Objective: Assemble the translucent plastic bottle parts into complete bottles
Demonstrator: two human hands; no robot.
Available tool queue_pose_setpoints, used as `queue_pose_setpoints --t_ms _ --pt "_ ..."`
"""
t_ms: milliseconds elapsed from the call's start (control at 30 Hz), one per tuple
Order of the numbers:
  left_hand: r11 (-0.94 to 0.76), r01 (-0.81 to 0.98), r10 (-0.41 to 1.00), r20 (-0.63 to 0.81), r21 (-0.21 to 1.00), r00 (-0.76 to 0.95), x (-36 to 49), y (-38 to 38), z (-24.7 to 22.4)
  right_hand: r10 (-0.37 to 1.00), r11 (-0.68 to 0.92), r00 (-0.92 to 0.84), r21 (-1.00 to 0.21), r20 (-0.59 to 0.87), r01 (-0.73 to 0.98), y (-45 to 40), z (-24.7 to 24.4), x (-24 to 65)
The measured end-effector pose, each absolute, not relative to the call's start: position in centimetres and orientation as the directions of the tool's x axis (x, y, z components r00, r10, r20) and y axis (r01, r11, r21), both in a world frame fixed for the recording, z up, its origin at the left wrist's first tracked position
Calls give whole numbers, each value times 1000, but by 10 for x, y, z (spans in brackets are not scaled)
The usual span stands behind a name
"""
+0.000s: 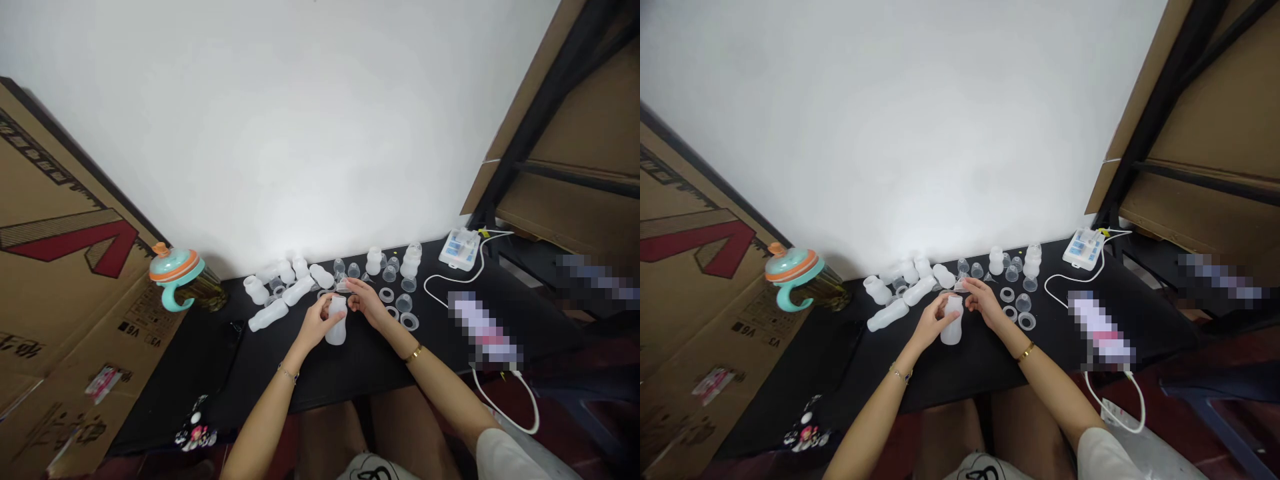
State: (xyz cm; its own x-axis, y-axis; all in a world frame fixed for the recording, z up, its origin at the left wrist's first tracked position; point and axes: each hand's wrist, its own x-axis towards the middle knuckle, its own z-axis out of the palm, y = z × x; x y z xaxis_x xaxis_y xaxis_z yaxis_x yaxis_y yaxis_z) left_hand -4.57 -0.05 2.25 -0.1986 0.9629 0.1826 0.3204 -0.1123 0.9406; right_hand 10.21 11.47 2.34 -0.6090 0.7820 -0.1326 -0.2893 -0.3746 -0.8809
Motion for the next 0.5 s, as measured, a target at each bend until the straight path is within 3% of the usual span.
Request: queue_pose_setpoints --t_ms 500 --pt "-88 369 952 186 925 -241 -45 1 18 777 -272 -627 -928 -57 -253 111 26 102"
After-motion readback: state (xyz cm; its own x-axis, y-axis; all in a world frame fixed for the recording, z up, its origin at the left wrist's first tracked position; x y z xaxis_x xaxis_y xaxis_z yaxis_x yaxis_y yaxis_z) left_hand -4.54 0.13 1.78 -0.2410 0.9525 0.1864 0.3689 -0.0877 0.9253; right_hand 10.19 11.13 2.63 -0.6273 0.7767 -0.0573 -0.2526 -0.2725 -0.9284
